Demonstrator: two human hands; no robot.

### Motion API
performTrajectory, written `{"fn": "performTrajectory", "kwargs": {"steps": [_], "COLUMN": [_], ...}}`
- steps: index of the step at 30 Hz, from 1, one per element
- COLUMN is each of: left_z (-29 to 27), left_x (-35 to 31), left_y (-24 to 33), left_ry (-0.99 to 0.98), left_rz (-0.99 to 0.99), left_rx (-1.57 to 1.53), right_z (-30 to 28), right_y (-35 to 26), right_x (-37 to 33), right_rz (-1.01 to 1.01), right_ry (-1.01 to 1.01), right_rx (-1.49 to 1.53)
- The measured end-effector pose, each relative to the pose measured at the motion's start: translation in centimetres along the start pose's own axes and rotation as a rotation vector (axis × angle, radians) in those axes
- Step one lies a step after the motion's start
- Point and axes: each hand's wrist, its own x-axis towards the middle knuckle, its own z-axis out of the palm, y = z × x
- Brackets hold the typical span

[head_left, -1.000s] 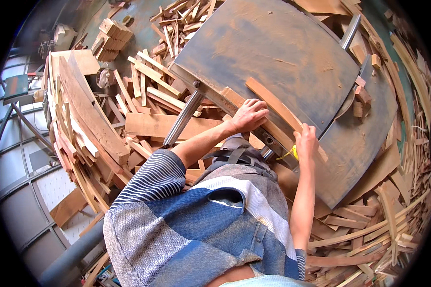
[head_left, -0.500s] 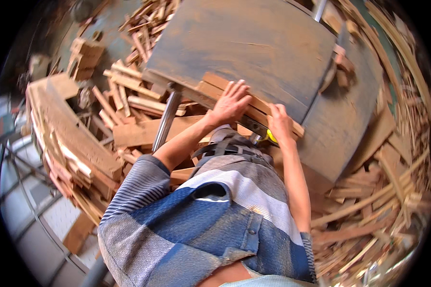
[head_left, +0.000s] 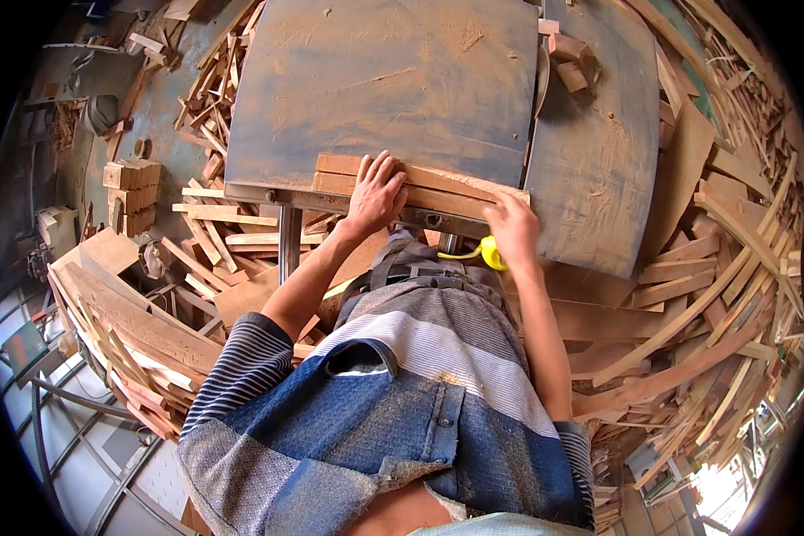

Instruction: The person measures a curved wooden plank and several straight wooden pieces on a workbench using a yellow tape measure, extending and retracting the tape to check different dimensions.

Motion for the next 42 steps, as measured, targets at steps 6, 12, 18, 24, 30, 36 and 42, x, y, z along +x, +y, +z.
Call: {"fn": "performTrajectory", "kwargs": {"steps": [6,12,18,24,30,36,42], "left_z": [-1.5,-1.8,-1.8,3.1,0.9,-0.4,0.4], "left_x": [1.7,4.5,5.2,1.6,1.8,1.5,-0.4], "left_y": [7.4,15.4,15.6,14.7,14.9,13.2,11.5], "left_ry": [0.016,-0.704,-0.899,-0.916,-0.626,-0.699,-0.75], "left_rz": [-0.048,-0.213,-0.271,-0.606,-0.97,-0.811,-0.857], "left_rx": [-0.459,-1.231,-1.374,-1.653,-2.203,-2.154,-2.024], "right_z": [-4.5,-2.2,-1.3,-1.5,-2.5,-3.2,-4.9], "right_y": [-0.3,-3.2,-2.6,-3.3,-4.2,-5.9,-6.1], "right_x": [-4.2,-5.5,-6.4,-7.3,-7.0,-6.5,-6.4], "right_rz": [0.476,0.319,0.213,0.102,-0.067,0.04,0.181], "right_ry": [-0.213,0.094,0.162,-0.001,-0.159,-0.214,-0.331], "right_rx": [0.549,0.578,0.371,0.132,-0.012,-0.125,0.325]}}
